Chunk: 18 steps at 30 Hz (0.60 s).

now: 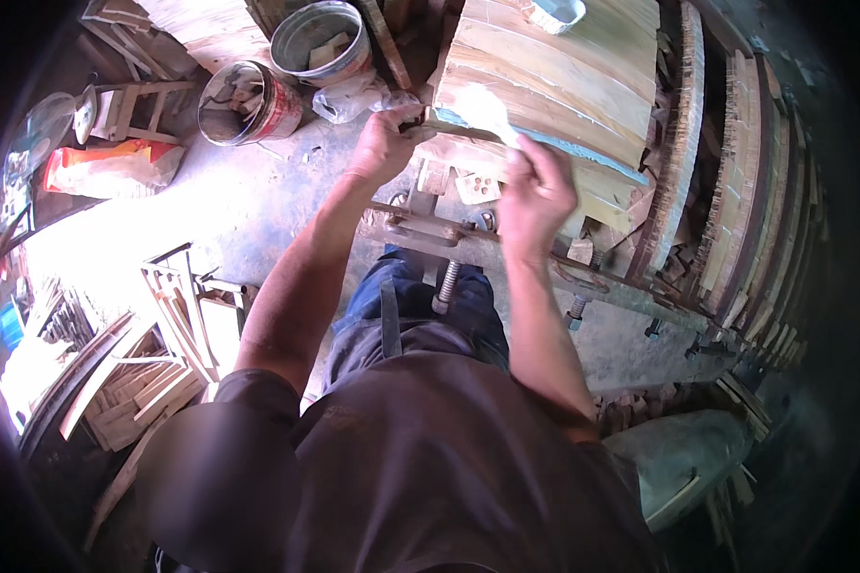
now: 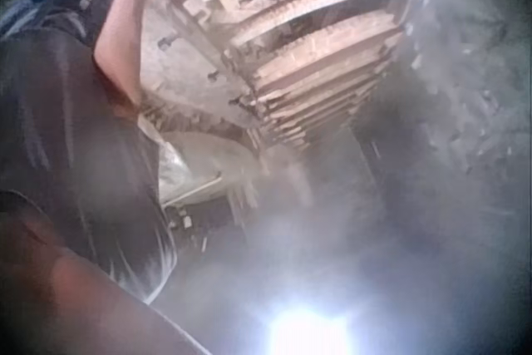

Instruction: The person applies glue to thin wooden strips using a brush, then places each strip onto a stack of wood pieces. The person repeatedly dips the brush into a container and spreads glue along the length of each strip before positioning it.

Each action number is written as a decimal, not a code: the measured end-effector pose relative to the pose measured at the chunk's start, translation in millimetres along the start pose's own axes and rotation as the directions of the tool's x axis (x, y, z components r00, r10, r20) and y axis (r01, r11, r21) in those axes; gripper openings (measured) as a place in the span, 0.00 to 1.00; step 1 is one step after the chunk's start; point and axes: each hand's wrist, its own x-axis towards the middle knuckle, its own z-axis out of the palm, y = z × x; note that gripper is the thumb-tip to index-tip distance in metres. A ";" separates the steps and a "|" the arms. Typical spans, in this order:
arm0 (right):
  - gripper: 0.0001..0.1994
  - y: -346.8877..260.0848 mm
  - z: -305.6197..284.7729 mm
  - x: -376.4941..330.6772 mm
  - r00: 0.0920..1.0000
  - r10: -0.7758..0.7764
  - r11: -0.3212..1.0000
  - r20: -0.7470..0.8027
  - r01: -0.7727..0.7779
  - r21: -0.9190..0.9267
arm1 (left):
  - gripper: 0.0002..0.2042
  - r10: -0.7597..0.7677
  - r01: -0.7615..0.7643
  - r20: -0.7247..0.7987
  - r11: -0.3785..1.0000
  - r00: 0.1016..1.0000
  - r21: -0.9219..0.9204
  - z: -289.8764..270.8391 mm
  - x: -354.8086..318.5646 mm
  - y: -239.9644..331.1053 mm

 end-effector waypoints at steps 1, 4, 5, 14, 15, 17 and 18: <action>0.10 -7.5 8.9 -4.9 0.999 -0.009 1.000 0.044 0.010 -0.019 | 0.19 0.029 -0.029 0.005 0.999 1.000 -0.046 0.7 1.5 -4.9; 0.12 6.8 14.8 -11.4 0.998 -0.013 1.000 0.054 0.013 0.018 | 0.19 0.054 -0.052 0.006 0.985 0.999 -0.164 4.0 4.3 -17.4; 0.11 17.3 5.0 -13.7 0.995 0.083 0.995 0.046 -0.085 0.046 | 0.19 0.070 -0.068 0.011 0.989 0.997 -0.135 2.2 4.6 -17.7; 0.08 181.6 -170.2 34.1 0.745 0.553 0.824 -0.374 -0.555 0.115 | 0.14 0.091 -0.092 -0.014 0.987 0.996 -0.130 7.6 -0.5 -26.3; 0.07 193.2 -182.3 34.9 0.806 0.403 0.890 -0.435 -0.455 -0.019 | 0.13 0.065 -0.064 0.000 0.992 0.998 -0.108 9.4 0.2 -27.2; 0.07 185.2 -176.7 29.6 0.865 0.234 0.897 -0.444 -0.368 -0.244 | 0.13 0.049 -0.048 0.005 0.989 0.999 -0.139 11.0 -2.8 -21.1; 0.08 145.3 -152.4 28.9 0.911 0.204 0.871 -0.358 -0.335 -0.358 | 0.13 0.054 -0.056 -0.012 0.978 0.998 -0.202 8.5 -5.7 -24.0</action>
